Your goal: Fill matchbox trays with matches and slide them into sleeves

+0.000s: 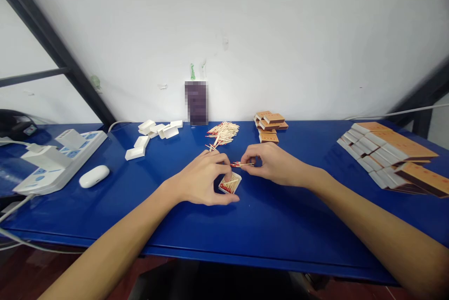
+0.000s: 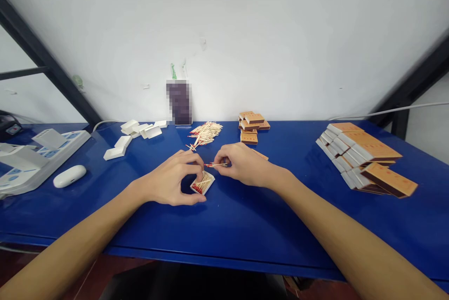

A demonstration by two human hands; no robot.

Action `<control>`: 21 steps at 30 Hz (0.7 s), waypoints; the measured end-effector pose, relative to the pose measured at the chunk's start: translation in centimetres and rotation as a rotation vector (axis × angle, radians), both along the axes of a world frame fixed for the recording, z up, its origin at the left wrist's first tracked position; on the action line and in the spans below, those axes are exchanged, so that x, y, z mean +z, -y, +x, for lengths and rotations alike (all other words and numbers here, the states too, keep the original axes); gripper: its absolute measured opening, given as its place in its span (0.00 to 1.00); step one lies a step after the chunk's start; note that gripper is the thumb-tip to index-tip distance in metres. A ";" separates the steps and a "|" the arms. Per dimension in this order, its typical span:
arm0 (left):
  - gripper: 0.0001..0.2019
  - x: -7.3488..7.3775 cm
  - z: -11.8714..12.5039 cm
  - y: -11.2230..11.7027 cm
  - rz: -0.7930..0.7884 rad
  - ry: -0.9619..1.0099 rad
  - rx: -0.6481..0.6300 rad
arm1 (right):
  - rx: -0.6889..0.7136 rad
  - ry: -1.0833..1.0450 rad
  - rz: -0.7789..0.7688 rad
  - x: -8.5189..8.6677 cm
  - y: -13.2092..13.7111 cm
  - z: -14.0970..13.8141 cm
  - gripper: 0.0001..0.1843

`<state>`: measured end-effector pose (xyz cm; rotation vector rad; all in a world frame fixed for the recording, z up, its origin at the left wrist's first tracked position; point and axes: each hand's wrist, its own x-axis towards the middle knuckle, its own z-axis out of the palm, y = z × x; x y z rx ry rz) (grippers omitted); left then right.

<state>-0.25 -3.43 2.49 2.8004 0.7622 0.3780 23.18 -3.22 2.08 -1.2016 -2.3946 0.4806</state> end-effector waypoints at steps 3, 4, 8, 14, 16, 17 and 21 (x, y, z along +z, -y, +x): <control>0.21 -0.1 0.1 0.1 0.038 -0.031 0.021 | 0.016 -0.016 -0.061 0.3 0.1 0.3 0.11; 0.20 -0.1 0.2 0.0 0.041 -0.037 0.031 | 0.021 -0.018 -0.077 0.4 0.1 0.4 0.12; 0.14 -0.1 0.2 -0.1 -0.002 -0.039 0.048 | 0.077 0.014 -0.133 0.9 0.6 0.4 0.10; 0.10 -0.4 0.2 -0.5 -0.110 0.040 0.004 | 0.148 0.146 -0.112 1.9 2.0 -0.5 0.06; 0.10 -0.5 0.2 -0.5 -0.125 0.054 0.006 | 0.159 0.166 -0.103 2.1 2.4 -0.8 0.07; 0.10 -0.5 0.2 -0.5 -0.127 0.049 0.014 | 0.167 0.171 -0.103 2.1 2.4 -0.9 0.07; 0.13 -0.5 0.3 -0.4 -0.093 0.010 0.062 | 0.130 0.181 -0.055 1.7 2.3 -1.1 0.08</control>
